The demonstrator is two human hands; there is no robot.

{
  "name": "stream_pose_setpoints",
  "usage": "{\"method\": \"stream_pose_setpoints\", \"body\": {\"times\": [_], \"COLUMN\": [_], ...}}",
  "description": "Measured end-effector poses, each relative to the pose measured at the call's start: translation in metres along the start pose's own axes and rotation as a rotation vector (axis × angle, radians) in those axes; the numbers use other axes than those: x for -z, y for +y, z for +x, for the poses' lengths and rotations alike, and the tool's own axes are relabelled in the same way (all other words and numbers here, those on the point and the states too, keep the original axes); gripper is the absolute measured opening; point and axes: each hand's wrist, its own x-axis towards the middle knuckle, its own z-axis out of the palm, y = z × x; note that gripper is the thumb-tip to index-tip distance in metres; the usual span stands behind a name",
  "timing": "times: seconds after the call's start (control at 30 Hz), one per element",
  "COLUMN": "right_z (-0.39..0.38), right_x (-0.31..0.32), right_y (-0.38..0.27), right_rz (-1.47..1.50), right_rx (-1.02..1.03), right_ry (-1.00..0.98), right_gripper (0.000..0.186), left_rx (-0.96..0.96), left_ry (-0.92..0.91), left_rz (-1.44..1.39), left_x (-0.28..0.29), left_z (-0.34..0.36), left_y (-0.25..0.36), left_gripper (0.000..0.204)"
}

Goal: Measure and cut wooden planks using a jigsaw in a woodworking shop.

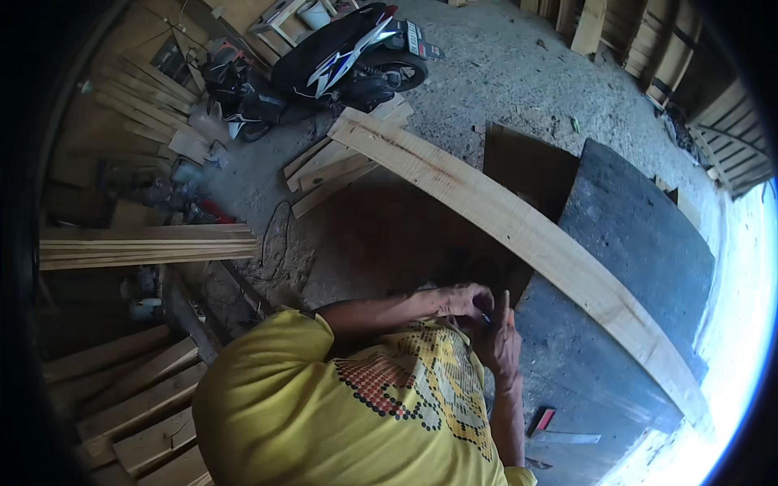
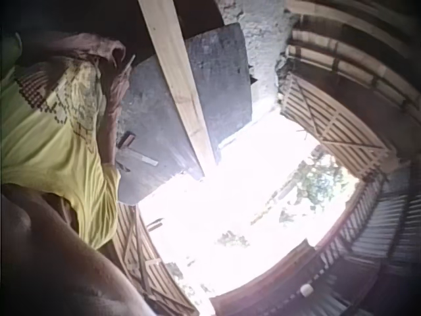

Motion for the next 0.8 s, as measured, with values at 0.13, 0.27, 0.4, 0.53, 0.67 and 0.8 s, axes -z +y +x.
{"method": "stream_pose_setpoints", "body": {"times": [0.13, 0.27, 0.4, 0.53, 0.67, 0.8], "right_z": [0.0, -0.037, -0.039, 0.019, 0.08, 0.114], "right_x": [0.052, 0.126, 0.168, 0.132, 0.085, 0.072], "right_y": [0.046, 0.107, 0.144, 0.133, 0.098, 0.077], "right_rz": [-0.119, -0.143, -0.345, -0.385, -0.423, -0.353], "right_rx": [-0.142, -0.298, -0.354, -0.14, -0.188, -0.202], "right_ry": [-0.223, -0.293, -0.265, -0.129, -0.106, -0.152], "right_gripper": [0.045, 0.019, 0.011, 0.012, 0.013, 0.015], "left_rx": [0.136, -0.018, -0.064, -0.133, -0.168, -0.122], "left_ry": [0.344, 0.759, 1.465, 1.487, 1.465, 1.465], "left_rz": [-0.9, -0.995, -1.027, -1.135, -1.083, -1.098], "left_x": [0.064, 0.23, 0.365, 0.373, 0.353, 0.356], "left_z": [0.006, -0.035, -0.088, -0.063, -0.025, -0.011], "left_y": [-0.006, -0.063, -0.125, -0.151, -0.16, -0.175], "left_gripper": [0.028, 0.015, 0.019, 0.022, 0.024, 0.021]}}
